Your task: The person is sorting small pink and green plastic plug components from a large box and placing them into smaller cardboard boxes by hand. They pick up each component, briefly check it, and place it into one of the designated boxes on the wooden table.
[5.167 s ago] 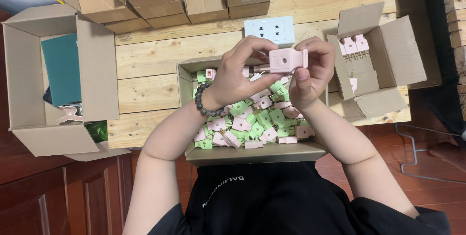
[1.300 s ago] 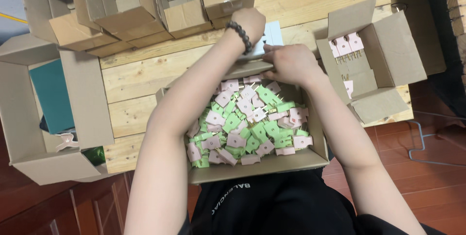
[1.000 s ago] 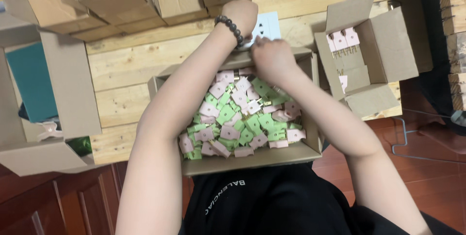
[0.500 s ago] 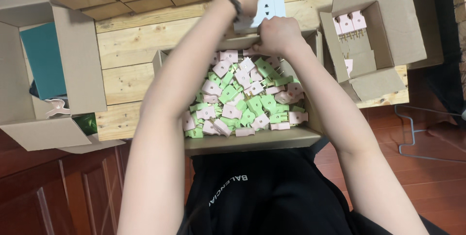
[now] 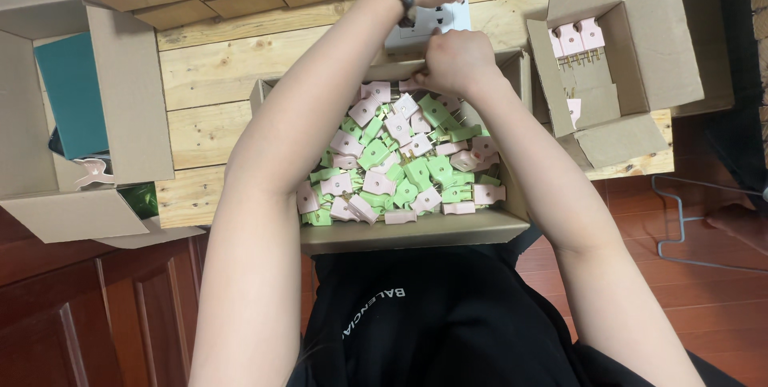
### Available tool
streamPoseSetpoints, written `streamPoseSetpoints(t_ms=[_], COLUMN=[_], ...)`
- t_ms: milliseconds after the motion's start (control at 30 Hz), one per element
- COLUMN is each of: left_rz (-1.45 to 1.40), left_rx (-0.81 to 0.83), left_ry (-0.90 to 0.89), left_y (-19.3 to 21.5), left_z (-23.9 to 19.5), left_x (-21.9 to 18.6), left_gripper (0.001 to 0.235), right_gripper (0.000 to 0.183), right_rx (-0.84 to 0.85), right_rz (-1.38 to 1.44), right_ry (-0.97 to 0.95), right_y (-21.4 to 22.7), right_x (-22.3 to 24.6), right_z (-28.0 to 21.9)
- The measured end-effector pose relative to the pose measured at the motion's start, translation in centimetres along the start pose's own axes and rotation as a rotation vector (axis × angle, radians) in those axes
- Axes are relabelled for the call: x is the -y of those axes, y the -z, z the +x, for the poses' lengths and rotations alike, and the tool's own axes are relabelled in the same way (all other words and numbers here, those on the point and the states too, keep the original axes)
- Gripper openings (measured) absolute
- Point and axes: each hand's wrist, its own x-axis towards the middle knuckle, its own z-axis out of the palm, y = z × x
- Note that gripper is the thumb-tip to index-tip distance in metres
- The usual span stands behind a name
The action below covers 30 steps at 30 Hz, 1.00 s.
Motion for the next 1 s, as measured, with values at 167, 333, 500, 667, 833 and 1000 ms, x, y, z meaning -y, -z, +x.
streamPoseSetpoints(t_ms=[167, 333, 500, 667, 833, 1000], left_rz=[0.358, 0.415, 0.465, 0.454, 0.213, 0.289], left_rx=[0.067, 0.081, 0.084, 0.088, 0.033, -0.086], left_ry=[-0.025, 0.023, 0.025, 0.008, 0.033, -0.022], left_y=[-2.8, -2.6, -3.8, -3.3, -1.7, -4.5], left_z=[3.2, 2.5, 2.4, 0.7, -1.7, -0.3], left_x=[0.7, -0.8, -0.5, -0.6, 0.6, 2.8], left_gripper=[0.032, 0.032, 0.032, 0.022, 0.026, 0.033], right_gripper=[0.063, 0.062, 0.051, 0.053, 0.056, 0.067], right_rx=[-0.030, -0.051, -0.069, -0.086, -0.012, -0.047], right_rz=[0.000, 0.010, 0.001, -0.002, 0.013, 0.039], right_ry=[0.025, 0.036, 0.015, 0.027, 0.027, 0.027], right_y=[-0.5, -1.1, -1.8, -1.4, 0.1, -0.9], right_x=[0.1, 0.0, 0.2, 0.3, 0.5, -0.1], right_z=[0.0, -0.1, -0.2, -0.9, -0.8, -0.1])
